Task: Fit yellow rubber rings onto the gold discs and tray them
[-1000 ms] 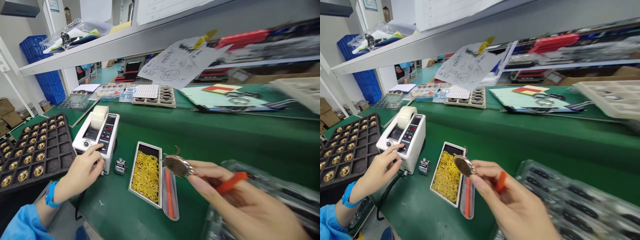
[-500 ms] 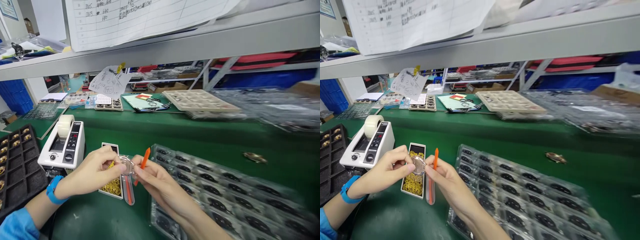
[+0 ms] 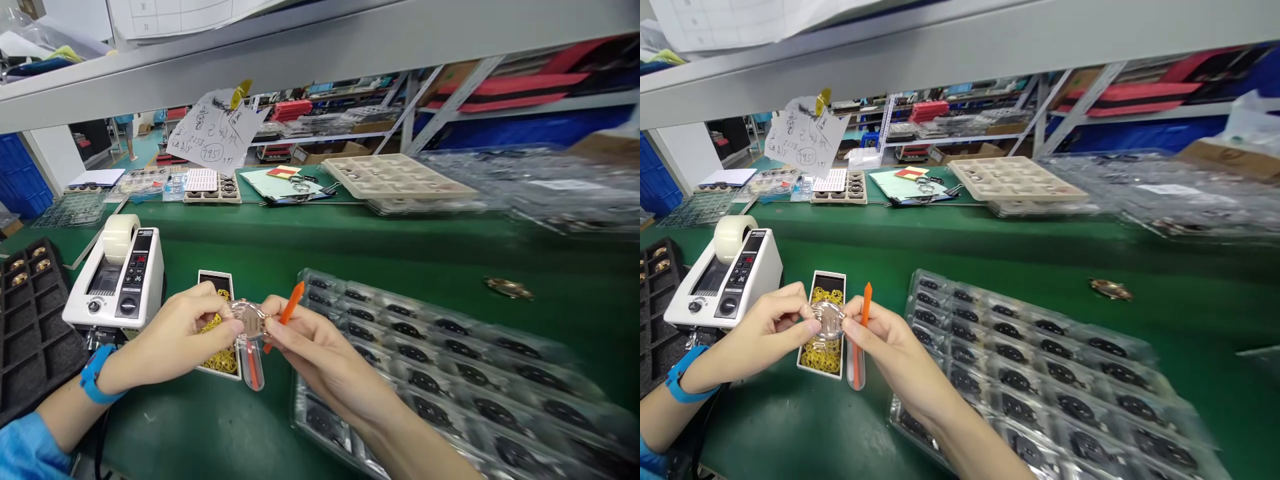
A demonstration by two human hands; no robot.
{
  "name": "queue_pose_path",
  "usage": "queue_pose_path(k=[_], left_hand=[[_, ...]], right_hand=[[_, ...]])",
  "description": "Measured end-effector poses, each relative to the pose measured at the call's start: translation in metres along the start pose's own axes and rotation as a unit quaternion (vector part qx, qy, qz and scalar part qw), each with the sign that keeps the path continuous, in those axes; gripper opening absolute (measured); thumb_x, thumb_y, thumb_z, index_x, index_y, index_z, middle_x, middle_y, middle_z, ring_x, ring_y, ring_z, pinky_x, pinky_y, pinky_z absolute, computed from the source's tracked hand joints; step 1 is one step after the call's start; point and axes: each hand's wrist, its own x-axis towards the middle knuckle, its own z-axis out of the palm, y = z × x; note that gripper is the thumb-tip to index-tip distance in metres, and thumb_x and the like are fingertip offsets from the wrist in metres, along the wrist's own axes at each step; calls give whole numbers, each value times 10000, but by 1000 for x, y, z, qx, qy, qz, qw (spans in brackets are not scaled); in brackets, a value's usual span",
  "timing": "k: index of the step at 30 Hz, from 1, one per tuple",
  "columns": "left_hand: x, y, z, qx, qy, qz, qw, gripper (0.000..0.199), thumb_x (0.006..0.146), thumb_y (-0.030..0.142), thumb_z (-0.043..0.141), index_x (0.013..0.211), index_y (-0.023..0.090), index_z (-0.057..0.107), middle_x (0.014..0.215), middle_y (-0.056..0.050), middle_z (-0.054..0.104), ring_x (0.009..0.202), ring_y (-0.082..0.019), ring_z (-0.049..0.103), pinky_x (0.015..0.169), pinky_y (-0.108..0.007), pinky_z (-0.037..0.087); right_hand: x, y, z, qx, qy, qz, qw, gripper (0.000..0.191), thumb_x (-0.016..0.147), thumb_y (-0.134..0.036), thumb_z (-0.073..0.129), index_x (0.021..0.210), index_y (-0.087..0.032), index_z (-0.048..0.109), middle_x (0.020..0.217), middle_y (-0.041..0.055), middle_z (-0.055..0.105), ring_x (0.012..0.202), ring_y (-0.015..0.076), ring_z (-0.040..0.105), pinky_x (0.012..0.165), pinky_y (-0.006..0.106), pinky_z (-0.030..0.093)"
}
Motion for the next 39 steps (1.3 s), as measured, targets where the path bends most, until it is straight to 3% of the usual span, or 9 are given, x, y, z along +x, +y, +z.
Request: queue_pose_path(k=[11, 16, 18, 21, 23, 25, 30, 35, 39], left_hand=[[1, 0, 2, 3, 23, 8, 1000, 285, 897, 273, 543, 634, 174, 490, 712, 45, 363, 639, -103, 373, 597, -257, 296], [2, 3, 12, 82, 81, 10, 993, 264, 857, 190, 538, 604, 177, 461, 690, 39, 406, 608, -105, 425, 557, -250, 307], [2, 3, 14, 178, 121, 17, 976, 259, 840, 201, 566, 609, 181, 452, 682, 34, 411, 587, -114, 437, 526, -256, 292], [1, 0, 11, 328, 199, 41, 923, 216, 841, 241, 607, 665, 176, 501, 695, 19, 434, 566, -131, 446, 491, -271, 273], [1, -3, 5, 359, 254, 82, 894, 153, 871, 201, 569, 724, 161, 550, 715, 1, 473, 588, -144, 474, 504, -276, 327], [1, -6, 2, 317, 282, 159, 892, 133, 895, 161, 534, 781, 150, 602, 745, -17, 514, 651, -153, 524, 562, -279, 416], [4, -12, 11, 171, 213, 297, 915, 130, 889, 245, 613, 896, 171, 720, 998, -106, 637, 953, -208, 615, 795, -343, 524], [9, -21, 15, 139, 159, 308, 928, 219, 792, 335, 726, 927, 164, 740, 1148, -166, 641, 1123, -280, 586, 976, -450, 454], [7, -17, 8, 110, 71, 300, 945, 340, 716, 335, 783, 982, 133, 718, 1180, -202, 654, 1181, -319, 582, 1107, -478, 326]], right_hand=[[-1, -3, 4, -45, 24, -20, 998, 343, 820, -544, 659, 776, -218, 563, 713, -28, 597, 451, 99, 551, 552, 271, 491], [0, 0, 6, -67, 42, -18, 997, 372, 804, -577, 657, 769, -224, 547, 700, -38, 572, 436, 94, 517, 504, 257, 459], [1, 0, 6, -88, 63, -35, 994, 387, 786, -593, 665, 755, -222, 559, 691, -26, 570, 498, 113, 534, 524, 255, 465], [4, 1, 5, -108, 105, -72, 986, 389, 751, -585, 704, 718, -216, 586, 679, -14, 558, 646, 148, 572, 624, 256, 484], [4, 3, 5, -98, 127, -79, 984, 363, 750, -556, 720, 709, -216, 600, 666, -19, 543, 676, 147, 571, 658, 249, 478], [4, 6, 5, -82, 125, -70, 986, 339, 768, -536, 713, 715, -218, 606, 669, -22, 541, 642, 133, 553, 630, 239, 469], [1, 15, 7, -34, 43, -29, 998, 371, 797, -575, 655, 762, -215, 570, 700, -16, 529, 467, 94, 456, 442, 232, 430], [-4, 14, 22, -4, 78, -18, 997, 380, 764, -548, 702, 733, -191, 576, 691, -11, 485, 530, 97, 455, 473, 211, 435], [-11, 11, 25, 4, 81, 15, 997, 351, 744, -530, 727, 745, -195, 622, 660, 6, 545, 574, 136, 516, 563, 261, 493]])
